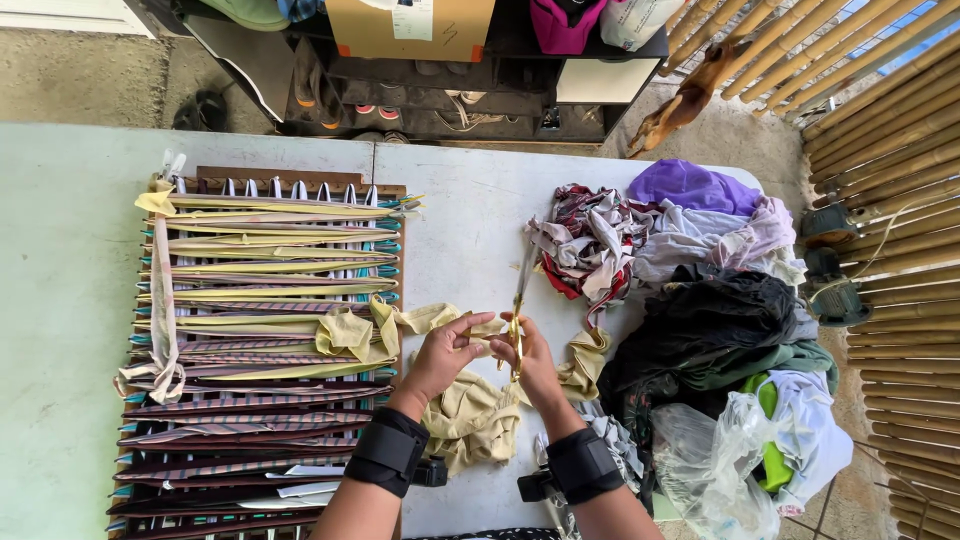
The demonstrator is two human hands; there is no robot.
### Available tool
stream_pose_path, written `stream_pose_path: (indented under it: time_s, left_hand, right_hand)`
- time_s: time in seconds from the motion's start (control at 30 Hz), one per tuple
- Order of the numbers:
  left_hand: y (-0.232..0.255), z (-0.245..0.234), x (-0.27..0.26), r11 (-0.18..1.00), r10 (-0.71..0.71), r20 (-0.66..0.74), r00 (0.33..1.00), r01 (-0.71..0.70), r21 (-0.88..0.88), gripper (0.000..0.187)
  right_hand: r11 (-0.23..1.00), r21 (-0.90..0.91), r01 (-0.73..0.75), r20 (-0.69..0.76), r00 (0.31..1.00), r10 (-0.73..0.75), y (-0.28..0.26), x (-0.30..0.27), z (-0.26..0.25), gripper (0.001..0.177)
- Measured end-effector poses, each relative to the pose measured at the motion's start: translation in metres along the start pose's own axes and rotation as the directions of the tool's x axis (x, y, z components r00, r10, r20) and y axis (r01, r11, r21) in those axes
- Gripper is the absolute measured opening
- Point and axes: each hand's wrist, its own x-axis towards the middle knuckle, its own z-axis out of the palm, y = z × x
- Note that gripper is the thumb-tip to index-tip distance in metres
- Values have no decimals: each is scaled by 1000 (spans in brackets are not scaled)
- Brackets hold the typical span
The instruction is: The person prepares fabric strips for weaving by taking a piece of cloth, spreading it on a rack, then cutting threads and the fabric itself with scissors to create strips, placing the cut fabric on a table.
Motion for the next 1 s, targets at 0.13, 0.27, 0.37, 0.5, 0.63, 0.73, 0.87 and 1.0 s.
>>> stream_pose_path:
  time_s: [0.13, 0.27, 0.37, 0.5, 0.63, 0.73, 0.87, 1.0]
  left_hand:
    - [14, 5, -5, 999, 18, -19, 1000, -18, 41, 54]
    - [7, 5, -9, 970, 57, -60, 997, -41, 241, 62]
    - [-12, 0, -7, 968, -12, -118, 993, 42, 248, 57]
    - [-2, -3, -6, 991, -39, -193, 980, 64, 121, 43]
    - [-17, -11, -7, 990, -36, -224, 974, 65, 123, 37]
    - [-9, -6, -7, 972, -48, -287, 957, 110, 206, 25]
    - [1, 2, -9, 692, 502, -209, 839, -244, 679, 18]
    - [0, 7, -8, 813, 399, -233, 887, -225, 537, 19]
  right_hand:
    - [999, 45, -7, -3, 1000, 8, -3, -1, 12, 62]
    - [999, 50, 12, -97, 995, -7, -2, -4, 16, 67]
    - [999, 7, 52, -110, 993, -51, -5, -7, 14, 69]
    - [993, -104, 64, -110, 991, -76, -19, -15, 9, 69]
    - [997, -57, 60, -90, 994, -65, -29, -24, 5, 70]
    - [995, -66, 70, -76, 994, -75, -36, -28, 5, 70]
    - [996, -58, 72, -53, 996, -75, -43, -35, 9, 71]
    - [994, -89, 63, 18, 998, -62, -61, -43, 18, 72]
